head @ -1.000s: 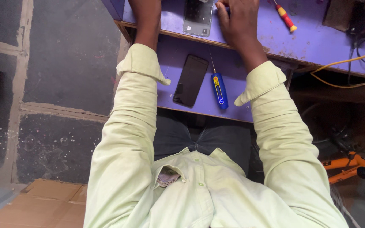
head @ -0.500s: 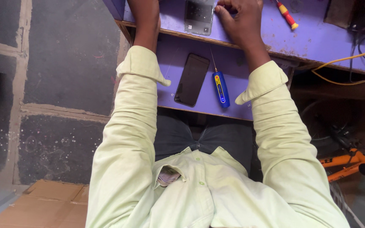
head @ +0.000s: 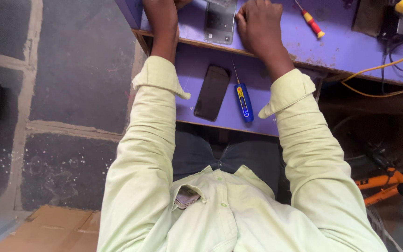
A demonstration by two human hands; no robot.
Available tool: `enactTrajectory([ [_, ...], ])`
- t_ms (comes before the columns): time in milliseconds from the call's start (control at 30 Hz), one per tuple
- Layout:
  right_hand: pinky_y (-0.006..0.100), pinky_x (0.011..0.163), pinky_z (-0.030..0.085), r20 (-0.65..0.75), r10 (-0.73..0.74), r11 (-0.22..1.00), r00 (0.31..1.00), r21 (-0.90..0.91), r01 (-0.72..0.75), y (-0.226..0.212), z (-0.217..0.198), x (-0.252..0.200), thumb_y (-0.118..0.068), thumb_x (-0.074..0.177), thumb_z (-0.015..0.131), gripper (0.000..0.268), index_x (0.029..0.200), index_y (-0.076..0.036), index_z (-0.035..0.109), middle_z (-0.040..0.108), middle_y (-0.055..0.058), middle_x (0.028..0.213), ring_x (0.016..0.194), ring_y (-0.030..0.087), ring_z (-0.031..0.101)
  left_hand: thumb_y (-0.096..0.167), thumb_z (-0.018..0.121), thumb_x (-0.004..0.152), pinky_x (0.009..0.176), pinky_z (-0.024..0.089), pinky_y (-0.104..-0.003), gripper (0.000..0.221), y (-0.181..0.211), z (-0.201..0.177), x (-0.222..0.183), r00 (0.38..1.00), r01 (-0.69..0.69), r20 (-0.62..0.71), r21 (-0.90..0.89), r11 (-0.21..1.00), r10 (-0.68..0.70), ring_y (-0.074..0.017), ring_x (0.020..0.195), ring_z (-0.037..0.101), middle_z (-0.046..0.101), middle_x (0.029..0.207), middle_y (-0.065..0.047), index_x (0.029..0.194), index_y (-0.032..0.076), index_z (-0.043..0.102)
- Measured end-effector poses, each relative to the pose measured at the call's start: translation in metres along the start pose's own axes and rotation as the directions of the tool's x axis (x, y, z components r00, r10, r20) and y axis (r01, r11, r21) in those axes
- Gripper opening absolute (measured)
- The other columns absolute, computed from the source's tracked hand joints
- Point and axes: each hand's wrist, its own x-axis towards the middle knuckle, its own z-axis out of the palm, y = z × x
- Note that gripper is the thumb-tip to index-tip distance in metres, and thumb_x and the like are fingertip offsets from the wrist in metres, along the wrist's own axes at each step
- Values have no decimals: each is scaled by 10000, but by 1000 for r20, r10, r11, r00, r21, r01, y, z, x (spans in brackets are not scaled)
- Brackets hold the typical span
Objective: The person uses a screwdriver to remove screws from the back of a smartphone and a phone back cover. They place the removed parts on a purple workbench and continue working on the phone components.
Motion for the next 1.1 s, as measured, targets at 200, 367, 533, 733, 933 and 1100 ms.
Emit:
enactTrajectory([
  [200, 522, 857, 376, 75, 163, 984, 984, 64, -168, -1, 7, 1, -244, 1021, 709, 156, 1015, -104, 639, 643, 116, 985, 962, 351, 605, 145, 631, 1027, 627, 691, -369, 209, 34, 15, -8, 997, 77, 20, -150, 986, -75, -143, 620, 683, 661, 834, -91, 1077, -39, 545],
  [367, 515, 899, 379, 108, 236, 943, 966, 214, -255, -10, 11, 6, -235, 1039, 676, 152, 1051, -89, 634, 653, 112, 1022, 996, 332, 615, 157, 622, 1044, 646, 688, -358, 247, 45, 17, -9, 994, 97, 60, -202, 975, -86, -121, 635, 670, 664, 943, -97, 1167, -36, 529],
  [533, 505, 863, 397, 17, 149, 965, 989, 216, -149, -24, 12, 13, -225, 1048, 692, 153, 1080, -85, 639, 647, 114, 1035, 1006, 354, 618, 167, 612, 1047, 621, 682, -351, 254, 44, 19, -8, 996, 76, 59, -169, 983, -66, -118, 614, 667, 634, 890, -87, 1200, -14, 519],
  [733, 470, 804, 458, 15, 108, 960, 994, 257, -108, -26, -1, 16, -228, 972, 797, 178, 972, -96, 677, 656, 99, 969, 944, 330, 634, 178, 600, 1050, 631, 687, -354, 295, 43, 19, -7, 993, 105, 69, -185, 977, -93, -112, 620, 663, 626, 890, -75, 1249, -19, 507],
  [933, 460, 747, 459, 56, 140, 948, 989, 282, -150, -32, -7, 20, -240, 911, 851, 236, 899, -82, 677, 644, 97, 902, 849, 309, 629, 182, 603, 1051, 631, 690, -353, 312, 44, 19, -7, 994, 101, 54, -163, 981, -93, -103, 619, 653, 624, 910, -74, 1263, -23, 501],
  [1100, 468, 752, 460, 23, 108, 946, 994, 306, -110, -30, -7, 19, -234, 930, 827, 228, 903, -72, 670, 646, 91, 901, 868, 317, 636, 188, 610, 1042, 609, 684, -354, 313, 41, 19, -4, 994, 102, 47, -161, 982, -95, -104, 612, 648, 623, 910, -78, 1242, -27, 504],
])
